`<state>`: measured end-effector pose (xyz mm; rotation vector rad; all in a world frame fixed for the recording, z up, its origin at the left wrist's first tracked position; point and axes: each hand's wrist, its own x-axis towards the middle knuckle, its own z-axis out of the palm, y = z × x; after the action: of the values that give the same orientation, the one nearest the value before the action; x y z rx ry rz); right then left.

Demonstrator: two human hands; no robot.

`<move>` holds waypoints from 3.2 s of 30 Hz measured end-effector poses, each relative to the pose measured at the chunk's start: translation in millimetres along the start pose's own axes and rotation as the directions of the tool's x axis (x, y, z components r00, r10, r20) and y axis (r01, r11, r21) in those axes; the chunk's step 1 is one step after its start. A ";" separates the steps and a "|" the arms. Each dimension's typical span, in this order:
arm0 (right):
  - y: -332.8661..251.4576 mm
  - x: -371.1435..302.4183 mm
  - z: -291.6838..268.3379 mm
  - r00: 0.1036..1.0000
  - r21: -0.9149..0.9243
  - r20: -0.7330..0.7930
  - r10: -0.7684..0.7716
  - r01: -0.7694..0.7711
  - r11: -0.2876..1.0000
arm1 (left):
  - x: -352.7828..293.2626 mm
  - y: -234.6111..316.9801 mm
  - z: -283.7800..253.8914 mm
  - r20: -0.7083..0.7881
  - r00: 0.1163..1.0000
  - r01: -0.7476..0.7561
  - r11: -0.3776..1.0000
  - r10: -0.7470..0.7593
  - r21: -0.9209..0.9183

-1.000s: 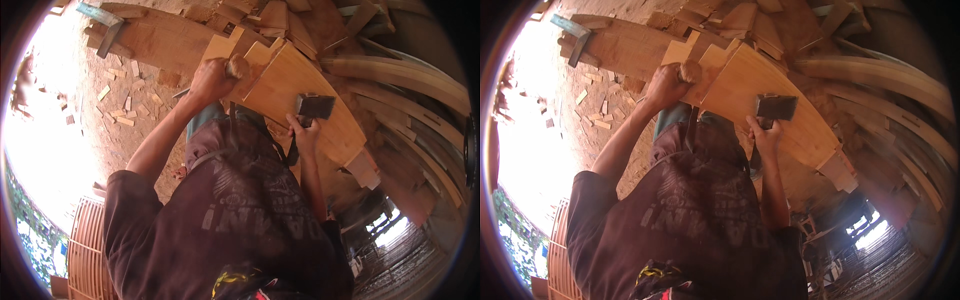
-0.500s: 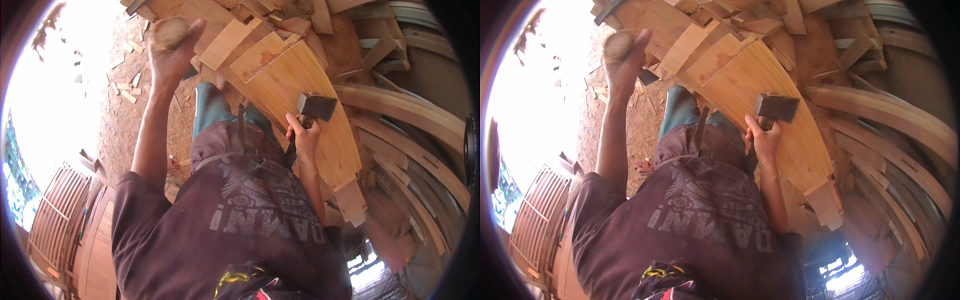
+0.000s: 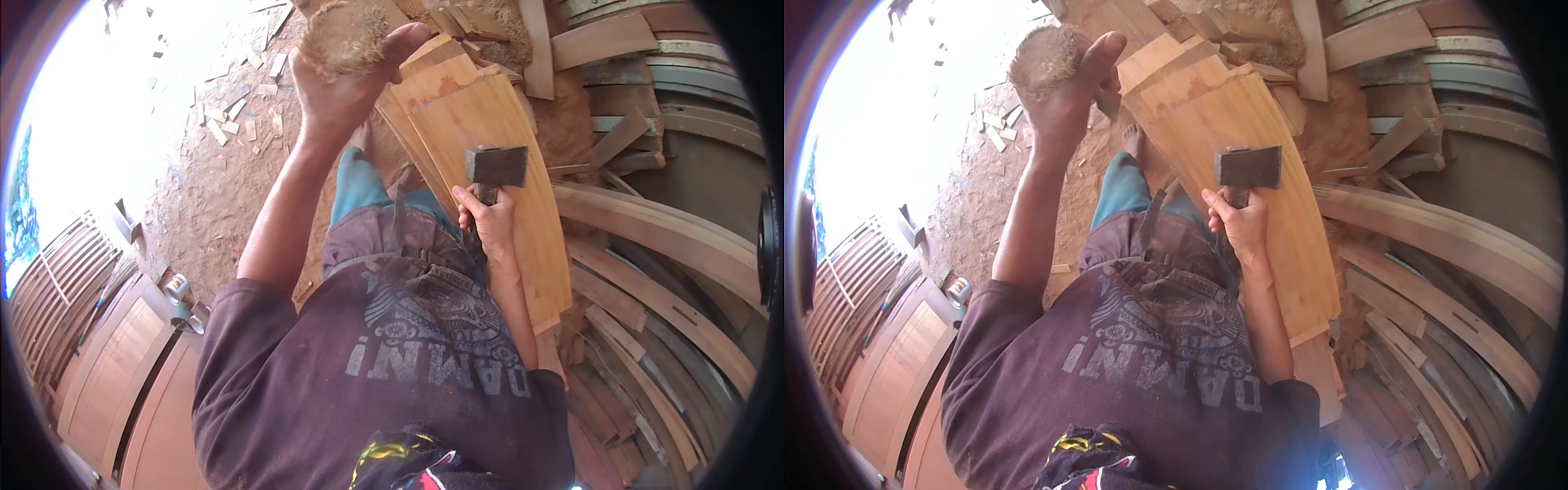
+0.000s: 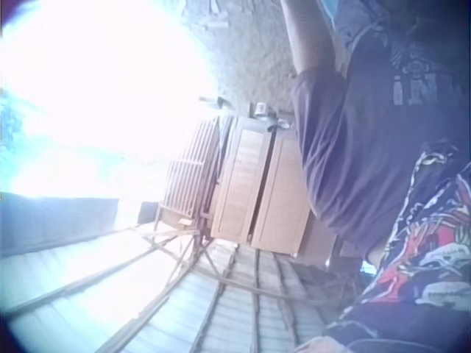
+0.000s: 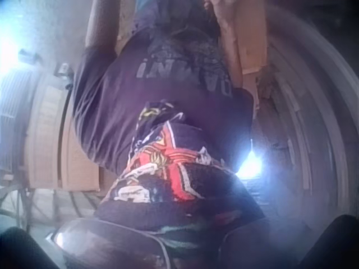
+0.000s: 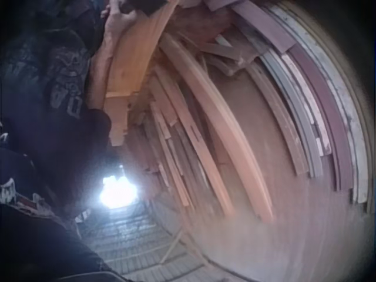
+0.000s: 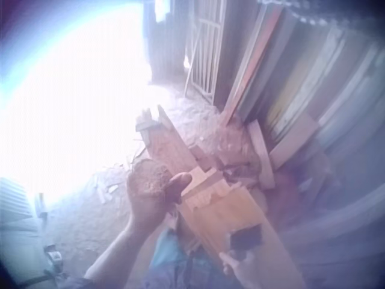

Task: The person uses a chisel and mallet to carve a wooden plank, repeatedly striking the chisel to remove wood and shape the piece. The person then applies glue to the carved wood.

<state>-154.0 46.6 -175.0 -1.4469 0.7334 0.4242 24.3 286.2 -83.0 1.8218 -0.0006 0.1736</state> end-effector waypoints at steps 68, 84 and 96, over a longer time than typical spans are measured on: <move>-154.1 -80.8 12.2 0.271 -0.696 0.190 -0.943 0.715 0.065 | -68.5 -26.1 76.6 0.092 0.922 -0.355 0.917 0.375 -0.180; 28.6 -26.2 -55.1 0.944 -0.514 -0.240 -0.226 0.074 0.855 | 4.4 -140.8 15.8 0.466 0.830 0.066 0.882 -0.308 0.466; 41.7 -27.6 -56.2 0.913 -0.503 -0.274 -0.302 0.132 0.854 | 20.2 -171.5 39.5 0.459 0.789 0.195 0.875 -0.408 0.444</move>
<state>-212.6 0.5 -185.1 -2.0885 0.7570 0.1717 64.7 294.0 -255.3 2.1687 -0.0721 -0.6274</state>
